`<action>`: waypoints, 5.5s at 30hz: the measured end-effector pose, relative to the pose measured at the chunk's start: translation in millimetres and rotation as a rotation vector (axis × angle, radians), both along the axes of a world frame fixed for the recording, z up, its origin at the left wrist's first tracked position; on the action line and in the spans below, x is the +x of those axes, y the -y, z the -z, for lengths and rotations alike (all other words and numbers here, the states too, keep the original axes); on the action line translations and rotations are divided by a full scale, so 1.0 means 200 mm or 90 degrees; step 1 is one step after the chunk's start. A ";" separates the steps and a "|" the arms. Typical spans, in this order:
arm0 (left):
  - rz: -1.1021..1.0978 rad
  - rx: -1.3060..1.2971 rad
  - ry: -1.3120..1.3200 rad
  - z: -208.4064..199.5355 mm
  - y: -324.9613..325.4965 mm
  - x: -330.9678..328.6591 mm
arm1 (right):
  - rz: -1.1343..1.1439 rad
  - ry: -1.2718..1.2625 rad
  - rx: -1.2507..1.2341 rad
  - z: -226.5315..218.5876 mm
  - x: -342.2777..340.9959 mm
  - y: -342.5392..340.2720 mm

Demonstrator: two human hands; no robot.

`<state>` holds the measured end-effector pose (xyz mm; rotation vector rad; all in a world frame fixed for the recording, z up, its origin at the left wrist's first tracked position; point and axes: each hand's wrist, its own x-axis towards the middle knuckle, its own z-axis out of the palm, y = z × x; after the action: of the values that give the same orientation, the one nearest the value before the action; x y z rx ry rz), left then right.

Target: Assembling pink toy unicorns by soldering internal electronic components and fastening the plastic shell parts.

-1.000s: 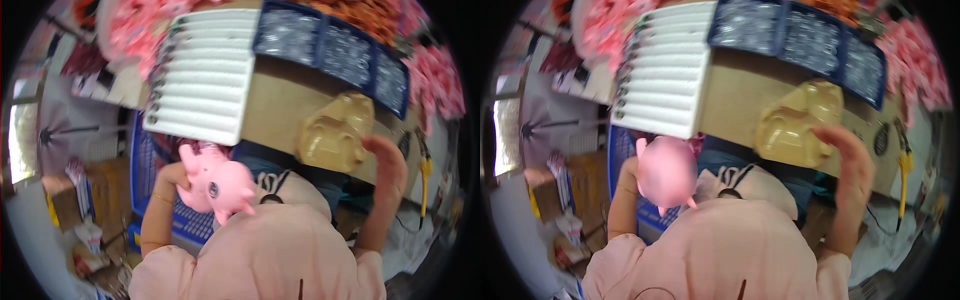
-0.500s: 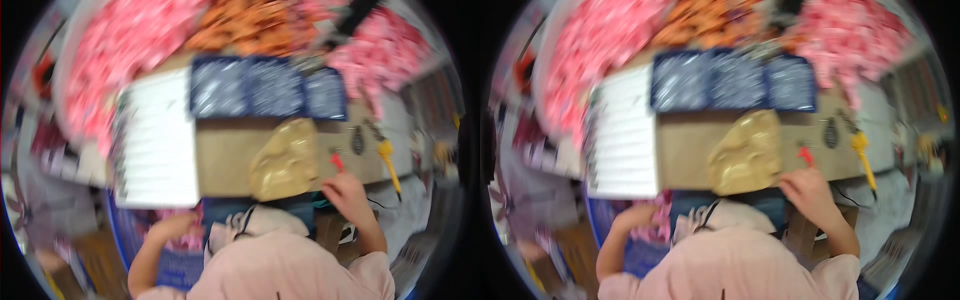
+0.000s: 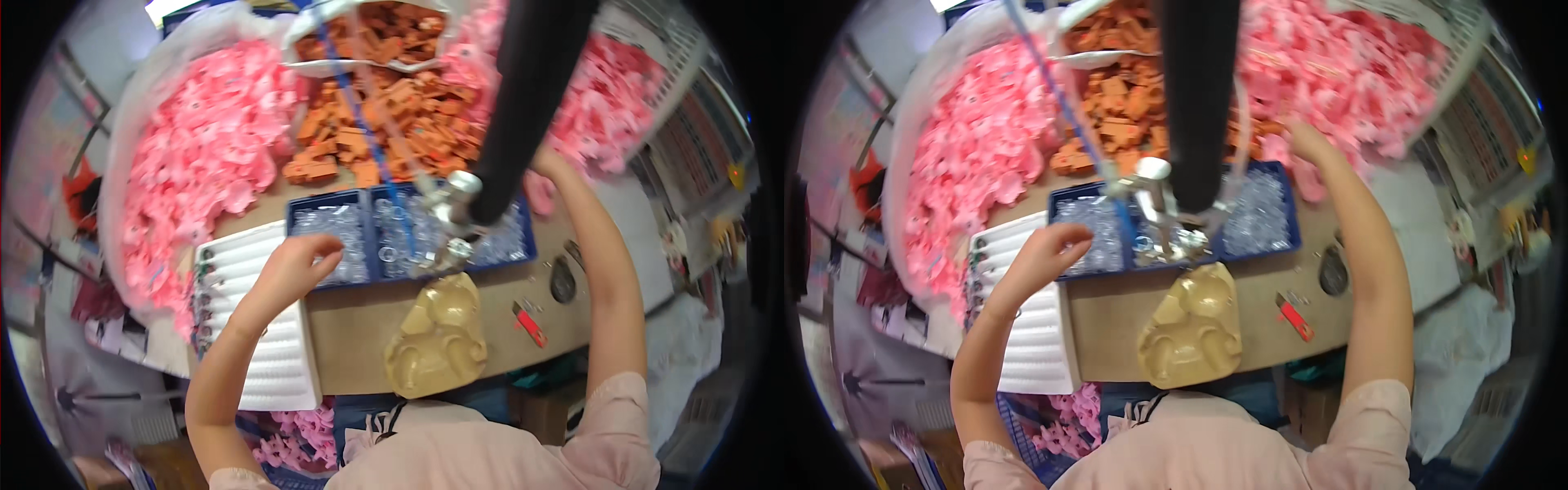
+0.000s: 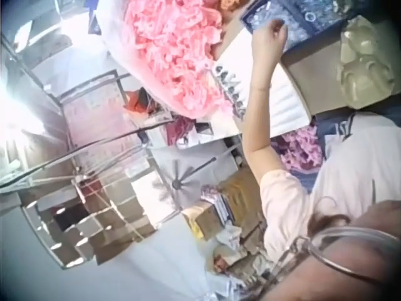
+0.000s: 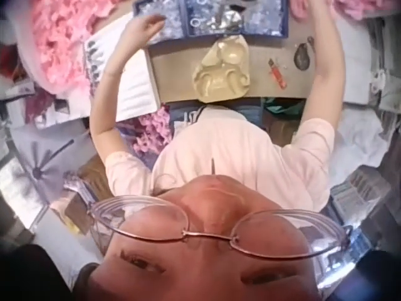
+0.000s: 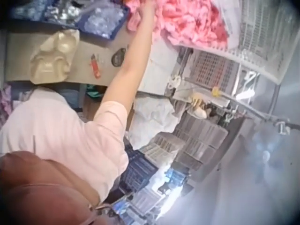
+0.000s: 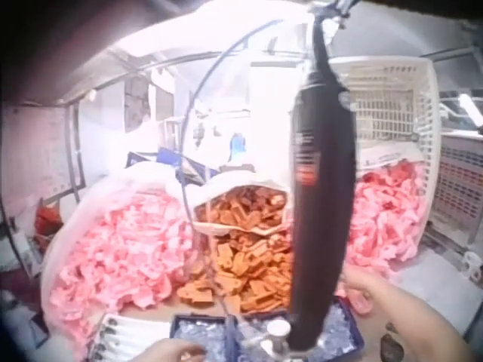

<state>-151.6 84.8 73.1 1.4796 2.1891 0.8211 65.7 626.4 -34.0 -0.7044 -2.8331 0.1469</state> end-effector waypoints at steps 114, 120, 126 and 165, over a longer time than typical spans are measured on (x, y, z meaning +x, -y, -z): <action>-0.592 0.203 0.114 0.28 0.98 0.20 | -0.066 -0.251 -0.430 -0.25 0.69 2.04; -0.457 0.277 -0.446 0.18 1.05 -0.53 | -0.484 -0.150 -0.387 -0.34 0.24 2.50; -0.336 -0.105 -0.211 0.26 1.10 -0.94 | -0.588 -0.140 -0.476 -0.25 0.06 2.77; -0.592 0.261 0.285 0.40 1.27 -0.83 | -0.414 -0.120 -0.357 -0.22 -1.70 3.01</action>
<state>-318.5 -168.9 -7.7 0.2304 2.3639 1.7604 -275.2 25.2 10.2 0.1803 -2.7220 1.0691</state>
